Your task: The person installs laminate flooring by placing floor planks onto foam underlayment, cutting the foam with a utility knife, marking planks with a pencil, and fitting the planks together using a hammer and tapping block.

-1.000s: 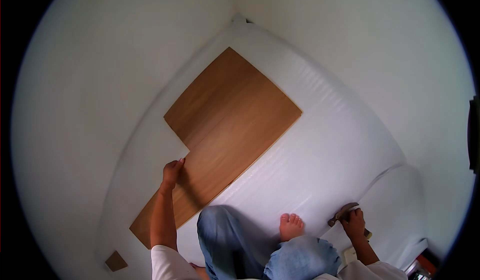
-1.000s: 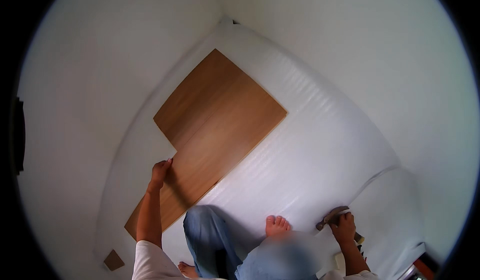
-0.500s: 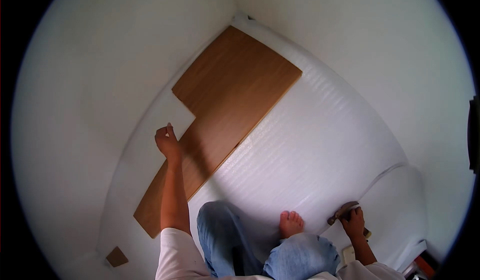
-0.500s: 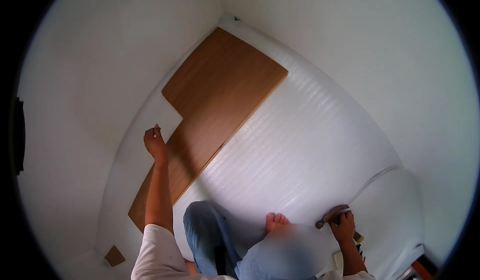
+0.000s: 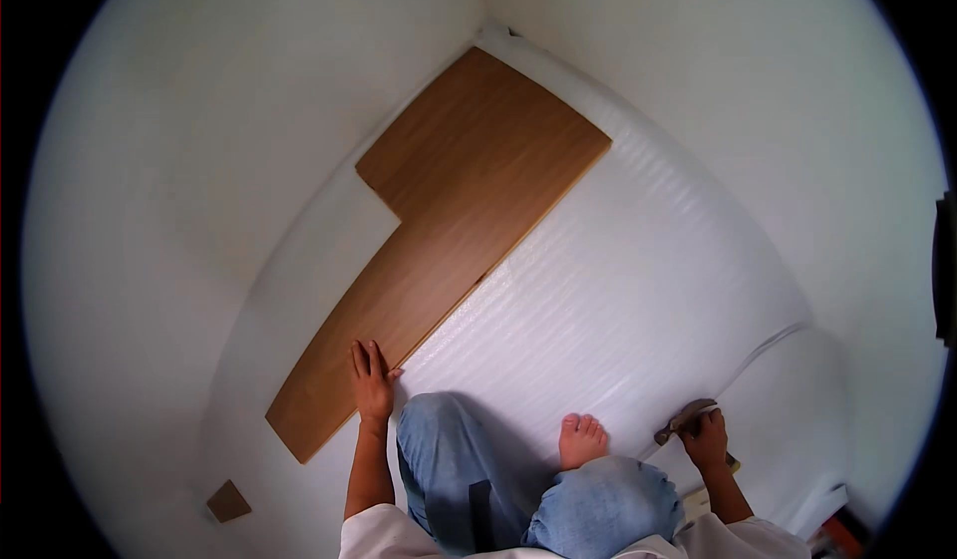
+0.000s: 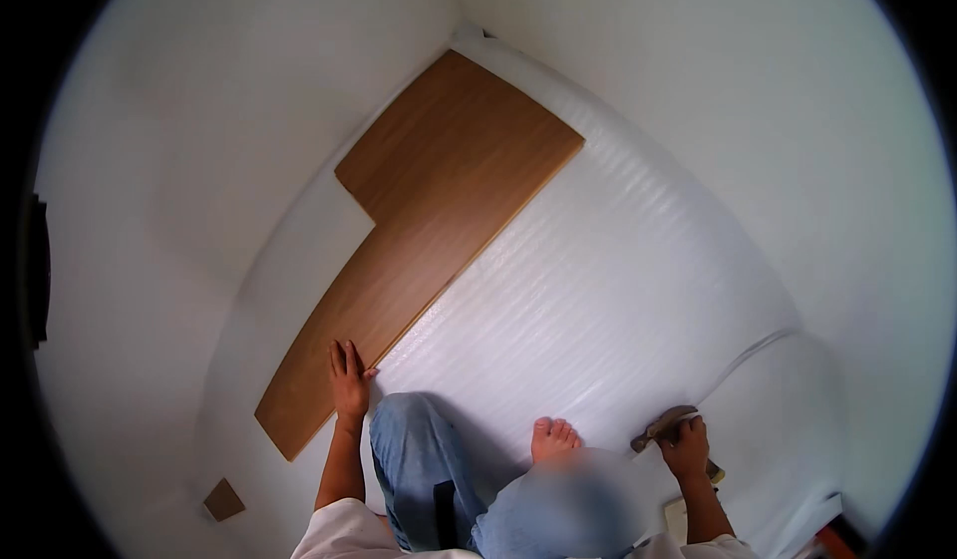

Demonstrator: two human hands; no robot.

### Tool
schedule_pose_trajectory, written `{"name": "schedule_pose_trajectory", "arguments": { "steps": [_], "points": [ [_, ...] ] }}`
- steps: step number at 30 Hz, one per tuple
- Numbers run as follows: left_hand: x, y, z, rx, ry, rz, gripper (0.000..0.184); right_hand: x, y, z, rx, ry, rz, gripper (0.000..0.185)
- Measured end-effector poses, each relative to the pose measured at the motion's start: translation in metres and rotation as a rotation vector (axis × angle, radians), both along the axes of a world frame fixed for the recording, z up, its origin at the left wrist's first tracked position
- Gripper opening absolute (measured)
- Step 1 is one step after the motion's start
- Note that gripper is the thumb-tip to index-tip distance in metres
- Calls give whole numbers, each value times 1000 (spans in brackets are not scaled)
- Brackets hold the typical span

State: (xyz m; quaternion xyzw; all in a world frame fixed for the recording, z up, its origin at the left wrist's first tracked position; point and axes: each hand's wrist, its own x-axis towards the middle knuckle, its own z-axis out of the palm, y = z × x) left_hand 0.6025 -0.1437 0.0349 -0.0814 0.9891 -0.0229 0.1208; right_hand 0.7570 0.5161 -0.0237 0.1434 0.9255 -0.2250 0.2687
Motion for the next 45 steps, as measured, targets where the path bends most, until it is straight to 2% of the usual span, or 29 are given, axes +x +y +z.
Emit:
{"name": "schedule_pose_trajectory", "arguments": {
  "steps": [1, 4, 16, 23, 26, 27, 29, 33, 34, 36, 37, 39, 42, 45],
  "points": [
    [2, 1, -1, 7, 6, 6, 81, -1, 1, 0, 7, 6, 6, 45],
    [5, 6, -12, 46, 118, 94, 63, -2, 1, -2, 3, -34, -2, 45],
    [12, -6, -43, -43, 116, 73, 63, -6, -1, -4, -10, 61, 70, 45],
    [5, -10, -39, -17, 87, 37, 68, -11, -3, 6, 31, -133, 5, 44],
    [-5, -13, -31, -51, 55, 2, 70, -10, -6, 15, 68, -115, 113, 38],
    [-6, -15, -31, -59, 31, 12, 69, -2, -1, 4, 64, -107, 92, 31],
    [-3, -25, -35, 1, -6, 7, 69, -7, -8, 17, 124, -167, 64, 23],
    [-28, -11, -22, 47, -164, 56, 65, -28, -22, 20, 366, -178, 26, 16],
    [-34, 8, -15, 31, -97, -173, 60, -35, -24, 17, 380, -105, -9, 15],
    [-30, 70, -29, 345, 72, -212, 51, -43, -33, 11, 393, 105, -122, 15],
    [-35, 107, -22, 486, 57, -228, 50, -51, -35, 5, 367, 231, -139, 21],
    [-48, 168, -27, 769, -15, -258, 51, -78, -49, -3, 345, 252, -169, 36],
    [-71, 246, -41, 911, -105, -383, 56, -115, -66, -21, 276, 359, -149, 43],
    [-88, 298, -52, 1149, -195, -198, 60, -147, -73, -34, 212, 489, -189, 45]
  ]
}}
